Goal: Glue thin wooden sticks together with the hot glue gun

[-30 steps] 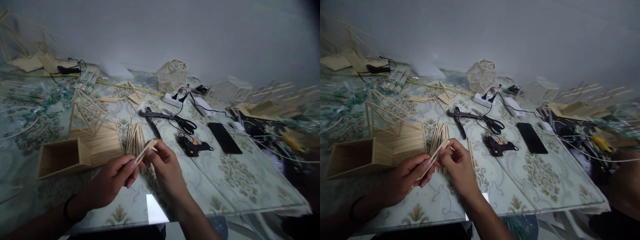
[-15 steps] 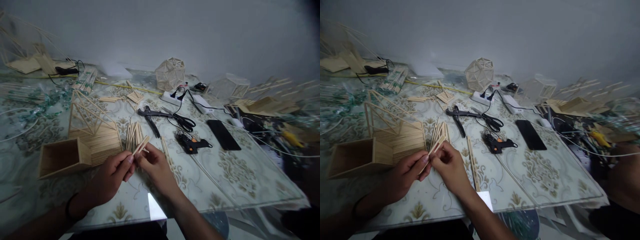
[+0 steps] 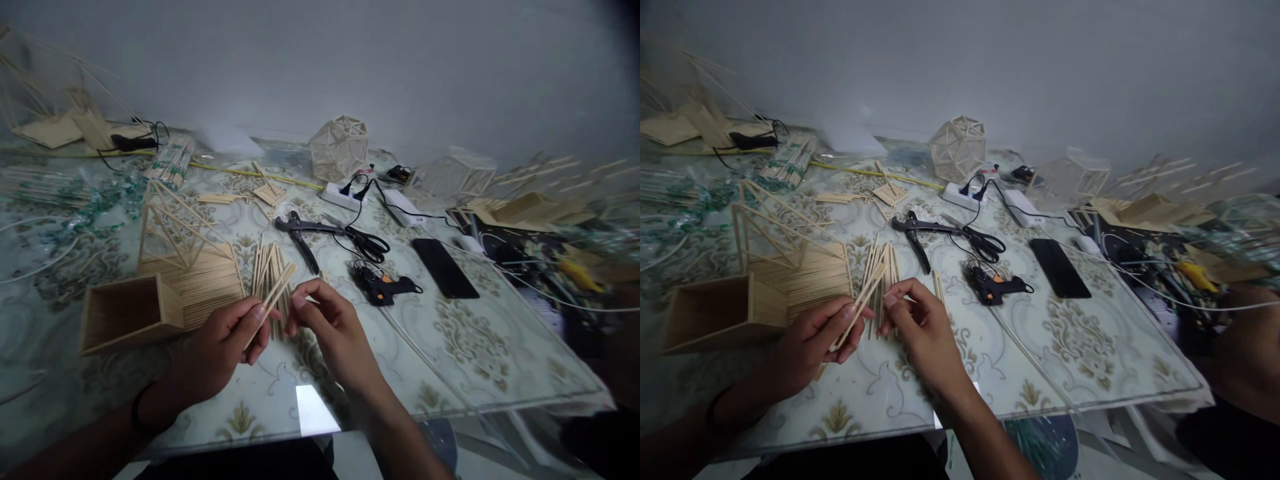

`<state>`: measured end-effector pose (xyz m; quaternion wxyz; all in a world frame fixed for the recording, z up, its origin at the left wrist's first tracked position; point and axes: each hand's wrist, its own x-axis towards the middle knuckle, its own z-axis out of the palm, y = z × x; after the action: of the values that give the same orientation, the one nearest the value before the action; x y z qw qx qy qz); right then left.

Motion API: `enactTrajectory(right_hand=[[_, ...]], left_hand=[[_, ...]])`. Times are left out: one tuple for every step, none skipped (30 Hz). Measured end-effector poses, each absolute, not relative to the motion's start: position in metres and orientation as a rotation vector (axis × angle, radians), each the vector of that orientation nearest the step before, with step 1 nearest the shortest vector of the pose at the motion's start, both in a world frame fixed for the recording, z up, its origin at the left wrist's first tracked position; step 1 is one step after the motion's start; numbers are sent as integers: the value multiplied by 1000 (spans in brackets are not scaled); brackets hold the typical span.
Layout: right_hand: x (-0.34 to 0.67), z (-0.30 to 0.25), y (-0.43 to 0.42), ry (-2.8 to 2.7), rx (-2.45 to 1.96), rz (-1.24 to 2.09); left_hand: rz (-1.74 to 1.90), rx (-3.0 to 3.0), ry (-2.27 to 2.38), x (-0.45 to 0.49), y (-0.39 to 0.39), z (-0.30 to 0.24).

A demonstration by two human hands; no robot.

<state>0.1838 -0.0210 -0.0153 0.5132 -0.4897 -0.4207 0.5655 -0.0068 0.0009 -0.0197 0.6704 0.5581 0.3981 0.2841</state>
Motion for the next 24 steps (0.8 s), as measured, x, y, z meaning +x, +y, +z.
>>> enactTrajectory(right_hand=[[184,-16,-21,-990,-1120,1376],[184,-17,-22,-960,-1064,1399],[184,-18,-22,-924,-1016,1425],[184,-19,-22,-887,-977,1447],[184,-20,-22,-854,-950,1461],[184,-21,-22,-829,-933,1468],[184,-21,-22,-814,-918,1472],[185,-22,-22,-806,-905,1475],[186,-22,-22,-803,-892,1478],[188,-22,-23,-803,-880,1484],[191,-21,-23,-808,-869,1492],[196,-20,-24,-817,-864,1493],[202,-19,-25,-834,-867,1483],[210,-17,-26,-863,-883,1455],[219,-15,-27,-905,-914,1410],[230,-12,-29,-955,-961,1342],[241,-10,-30,-1016,-1031,1253],[253,-8,-31,-1075,-1118,1146],[263,-7,-33,-1129,-1209,1032],[273,-7,-34,-1174,-1301,923],[281,-8,-35,-1200,-1385,827],[287,-10,-36,-1215,-1459,750],[291,-13,-37,-1220,-1520,693],[294,-17,-39,-1218,-1567,655]], left_hand=[[631,1253,891,-7,1,-19],[621,1249,885,-7,1,-19],[614,1243,877,-6,1,-19],[615,1234,867,-6,1,-19],[619,1220,857,-6,1,-19],[629,1206,847,-6,2,-20],[638,1195,839,-6,2,-20],[646,1189,836,-6,2,-20],[650,1190,839,-5,2,-20],[656,1197,842,-5,2,-20],[662,1206,845,-5,3,-20],[670,1212,847,-5,3,-20],[680,1212,850,-5,3,-20],[692,1205,853,-5,4,-20],[701,1194,857,-5,4,-19],[711,1182,863,-6,5,-19],[722,1175,869,-6,6,-19],[732,1171,875,-6,7,-19],[740,1171,879,-7,7,-19],[746,1173,881,-7,8,-19],[750,1173,881,-7,9,-20],[751,1171,880,-8,9,-20],[753,1169,875,-8,9,-21],[754,1168,870,-8,9,-22]])
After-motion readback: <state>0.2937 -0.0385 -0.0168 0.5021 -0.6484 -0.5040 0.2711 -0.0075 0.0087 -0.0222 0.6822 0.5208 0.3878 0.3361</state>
